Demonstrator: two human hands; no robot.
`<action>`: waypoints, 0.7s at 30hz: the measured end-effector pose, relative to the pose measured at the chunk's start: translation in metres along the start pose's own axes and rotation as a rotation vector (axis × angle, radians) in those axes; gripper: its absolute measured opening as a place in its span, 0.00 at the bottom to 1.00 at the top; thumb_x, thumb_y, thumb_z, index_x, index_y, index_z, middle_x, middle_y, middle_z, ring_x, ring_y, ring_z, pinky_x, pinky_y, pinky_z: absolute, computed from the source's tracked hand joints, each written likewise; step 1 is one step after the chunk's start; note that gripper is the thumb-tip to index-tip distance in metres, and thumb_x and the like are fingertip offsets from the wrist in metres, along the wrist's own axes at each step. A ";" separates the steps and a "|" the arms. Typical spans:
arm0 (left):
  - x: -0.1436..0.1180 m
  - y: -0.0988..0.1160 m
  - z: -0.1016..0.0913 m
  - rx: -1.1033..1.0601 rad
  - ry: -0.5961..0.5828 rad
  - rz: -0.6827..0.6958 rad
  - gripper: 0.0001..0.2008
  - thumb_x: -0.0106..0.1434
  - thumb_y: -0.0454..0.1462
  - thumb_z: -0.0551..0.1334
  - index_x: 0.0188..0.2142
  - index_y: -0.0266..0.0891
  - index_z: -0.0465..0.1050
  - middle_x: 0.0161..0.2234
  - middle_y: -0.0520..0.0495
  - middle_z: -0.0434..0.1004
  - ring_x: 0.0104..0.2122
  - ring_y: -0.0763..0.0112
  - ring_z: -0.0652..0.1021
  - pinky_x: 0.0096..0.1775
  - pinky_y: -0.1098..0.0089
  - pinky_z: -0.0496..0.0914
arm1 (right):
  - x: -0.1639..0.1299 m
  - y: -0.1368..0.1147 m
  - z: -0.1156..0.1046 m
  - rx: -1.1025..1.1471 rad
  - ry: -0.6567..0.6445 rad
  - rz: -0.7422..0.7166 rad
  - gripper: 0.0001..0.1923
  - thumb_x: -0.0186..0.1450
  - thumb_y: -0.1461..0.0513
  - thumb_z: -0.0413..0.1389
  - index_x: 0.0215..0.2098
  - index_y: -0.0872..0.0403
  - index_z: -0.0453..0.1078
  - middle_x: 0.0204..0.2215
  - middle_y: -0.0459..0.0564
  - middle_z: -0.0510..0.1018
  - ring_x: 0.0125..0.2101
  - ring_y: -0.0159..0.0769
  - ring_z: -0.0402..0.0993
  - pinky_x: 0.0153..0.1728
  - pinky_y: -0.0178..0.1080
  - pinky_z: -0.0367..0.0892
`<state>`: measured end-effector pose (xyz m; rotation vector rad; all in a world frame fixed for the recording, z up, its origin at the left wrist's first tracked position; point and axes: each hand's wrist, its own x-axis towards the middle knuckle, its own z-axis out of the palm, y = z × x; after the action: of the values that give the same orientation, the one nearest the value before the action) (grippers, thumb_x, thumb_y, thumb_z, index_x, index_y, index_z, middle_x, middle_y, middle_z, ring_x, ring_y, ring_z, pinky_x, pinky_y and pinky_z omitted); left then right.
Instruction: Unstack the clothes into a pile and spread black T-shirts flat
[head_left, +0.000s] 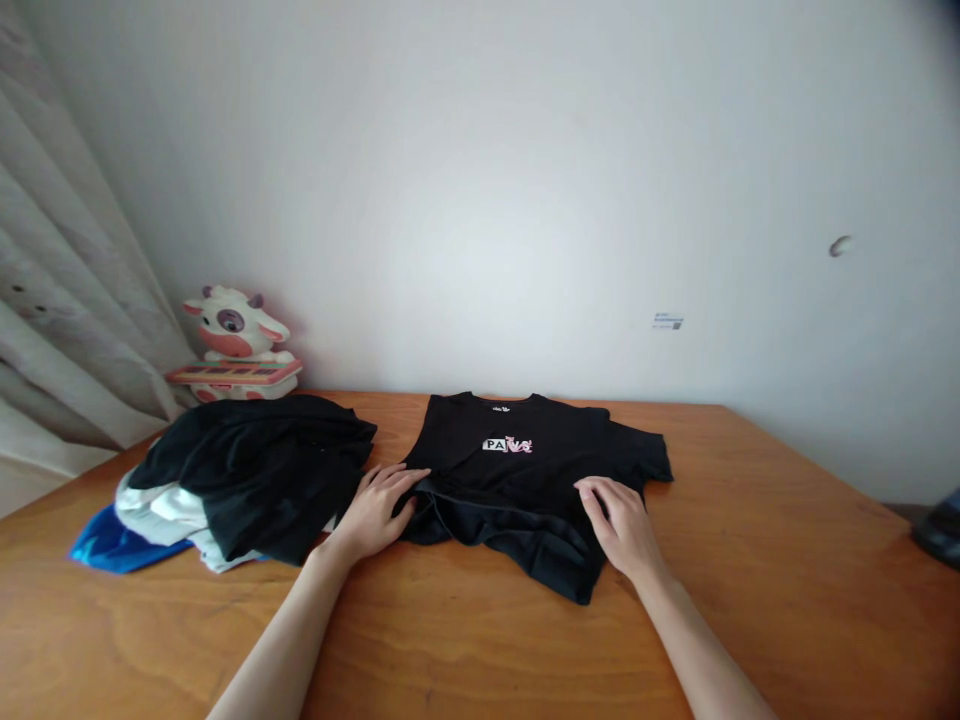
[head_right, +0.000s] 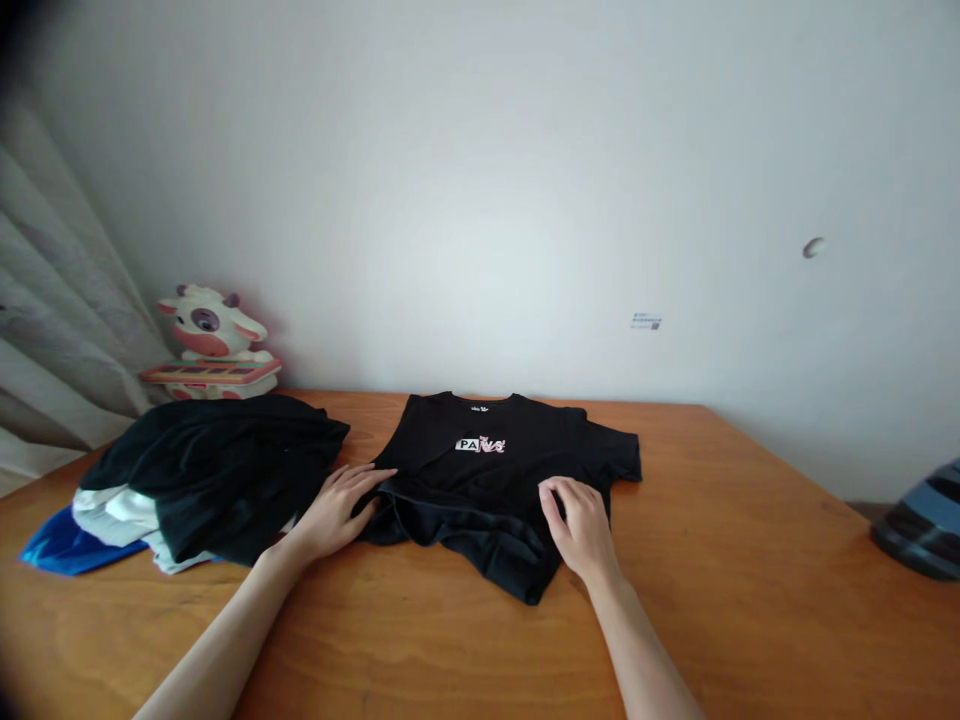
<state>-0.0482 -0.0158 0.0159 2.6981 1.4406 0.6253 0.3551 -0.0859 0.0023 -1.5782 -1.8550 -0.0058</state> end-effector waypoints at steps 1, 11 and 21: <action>-0.002 0.001 -0.003 -0.004 -0.033 0.040 0.28 0.64 0.35 0.55 0.64 0.48 0.68 0.62 0.46 0.74 0.65 0.52 0.68 0.65 0.45 0.58 | -0.002 0.006 0.000 -0.025 0.040 0.040 0.24 0.74 0.48 0.43 0.48 0.51 0.76 0.49 0.55 0.82 0.51 0.46 0.77 0.56 0.49 0.67; -0.003 0.026 -0.031 -0.279 -0.082 0.114 0.17 0.62 0.38 0.52 0.44 0.41 0.77 0.31 0.48 0.80 0.34 0.60 0.78 0.40 0.64 0.71 | -0.009 0.012 -0.018 -0.074 -0.034 0.344 0.29 0.71 0.42 0.43 0.29 0.47 0.77 0.36 0.52 0.85 0.40 0.49 0.82 0.40 0.45 0.72; -0.005 0.055 -0.031 -0.420 0.041 0.130 0.24 0.76 0.46 0.44 0.55 0.40 0.75 0.50 0.40 0.78 0.51 0.57 0.75 0.55 0.58 0.68 | -0.001 0.067 -0.028 -0.391 0.258 1.015 0.40 0.67 0.38 0.41 0.57 0.59 0.72 0.59 0.75 0.70 0.59 0.68 0.64 0.52 0.67 0.60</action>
<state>-0.0176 -0.0569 0.0538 2.4662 1.0044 0.8811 0.4276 -0.0813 -0.0046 -2.4905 -0.7294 -0.1143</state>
